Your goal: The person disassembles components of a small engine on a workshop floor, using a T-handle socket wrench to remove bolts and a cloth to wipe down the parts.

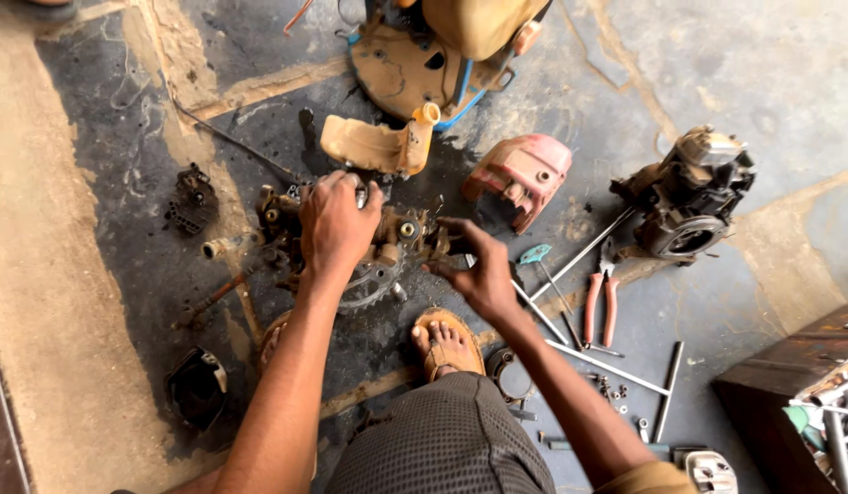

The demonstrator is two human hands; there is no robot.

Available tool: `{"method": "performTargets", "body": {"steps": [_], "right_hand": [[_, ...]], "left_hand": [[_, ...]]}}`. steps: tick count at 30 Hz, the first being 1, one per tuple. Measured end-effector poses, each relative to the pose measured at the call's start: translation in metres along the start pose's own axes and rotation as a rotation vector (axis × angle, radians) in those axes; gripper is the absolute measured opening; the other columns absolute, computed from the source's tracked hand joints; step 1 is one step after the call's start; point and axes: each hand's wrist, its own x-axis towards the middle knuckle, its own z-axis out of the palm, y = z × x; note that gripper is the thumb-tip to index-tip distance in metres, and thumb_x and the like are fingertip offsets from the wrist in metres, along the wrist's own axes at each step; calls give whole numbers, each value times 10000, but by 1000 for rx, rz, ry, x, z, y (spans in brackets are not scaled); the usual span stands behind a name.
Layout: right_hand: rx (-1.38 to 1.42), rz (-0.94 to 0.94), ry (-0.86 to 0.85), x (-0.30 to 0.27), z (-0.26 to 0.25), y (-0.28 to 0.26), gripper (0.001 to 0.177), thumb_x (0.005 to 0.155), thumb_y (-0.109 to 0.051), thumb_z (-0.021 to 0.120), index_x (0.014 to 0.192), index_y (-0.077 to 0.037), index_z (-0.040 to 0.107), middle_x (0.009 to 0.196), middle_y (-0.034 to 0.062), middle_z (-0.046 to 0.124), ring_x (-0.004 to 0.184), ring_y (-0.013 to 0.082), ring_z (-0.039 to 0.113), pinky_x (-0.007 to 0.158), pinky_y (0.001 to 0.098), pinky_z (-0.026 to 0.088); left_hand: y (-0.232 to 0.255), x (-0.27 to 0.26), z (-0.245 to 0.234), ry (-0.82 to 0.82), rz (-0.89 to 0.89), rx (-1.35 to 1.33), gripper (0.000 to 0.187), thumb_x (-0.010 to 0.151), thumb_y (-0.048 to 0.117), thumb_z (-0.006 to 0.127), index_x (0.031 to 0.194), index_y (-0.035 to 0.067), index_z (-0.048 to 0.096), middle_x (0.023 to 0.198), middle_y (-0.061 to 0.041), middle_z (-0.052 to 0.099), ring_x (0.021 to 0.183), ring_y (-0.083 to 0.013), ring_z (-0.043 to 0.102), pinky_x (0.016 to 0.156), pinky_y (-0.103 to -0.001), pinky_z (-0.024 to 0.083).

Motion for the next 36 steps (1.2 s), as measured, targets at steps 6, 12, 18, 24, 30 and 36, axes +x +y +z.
{"method": "performTargets", "body": {"steps": [6, 12, 18, 24, 30, 36], "right_hand": [[-157, -165, 83, -10, 6, -12, 613, 731, -176, 909, 1270, -48, 647, 1179, 136, 720, 1038, 276, 715, 902, 419, 579], [224, 170, -15, -8, -1, -24, 358, 865, -226, 733, 1167, -63, 630, 1077, 47, 662, 941, 162, 732, 773, 360, 593], [521, 77, -91, 5, 3, -3, 253, 934, -192, 715, 1118, -28, 659, 1050, 55, 701, 1030, 122, 636, 908, 284, 518], [604, 235, -24, 8, 10, -5, 218, 941, -192, 739, 1046, -6, 693, 918, 62, 728, 868, 149, 628, 802, 303, 500], [645, 270, -15, 9, 11, -5, 169, 924, -164, 735, 1033, -41, 696, 955, 22, 726, 945, 117, 634, 959, 280, 474], [801, 368, -25, 9, 11, 2, 143, 933, -134, 720, 1050, -52, 716, 993, -7, 689, 1030, 110, 578, 964, 279, 405]], "left_hand": [[2, -3, -5, -98, -91, -42, 401, 997, 371, 646, 1063, -15, 734, 1194, -185, 703, 1134, -327, 634, 1040, -492, 456], [4, 3, -5, -51, -68, 6, 435, 944, 394, 678, 1051, -23, 738, 1217, -222, 687, 1143, -350, 612, 1018, -509, 447], [1, -3, 7, 29, -51, -32, 382, 943, 372, 670, 1049, 14, 749, 1264, -204, 676, 1209, -332, 609, 1166, -551, 328], [-8, -1, 19, 40, -35, -21, 408, 929, 384, 686, 1074, 6, 736, 1296, -225, 652, 1231, -340, 595, 1162, -588, 294], [-3, -1, 10, 0, -46, -13, 428, 925, 381, 697, 1112, -3, 729, 1305, -215, 656, 1227, -320, 606, 1174, -582, 300], [-2, 2, 9, -20, -34, 2, 424, 916, 368, 708, 1093, -16, 734, 1261, -217, 671, 1178, -312, 629, 1143, -583, 328]]}}
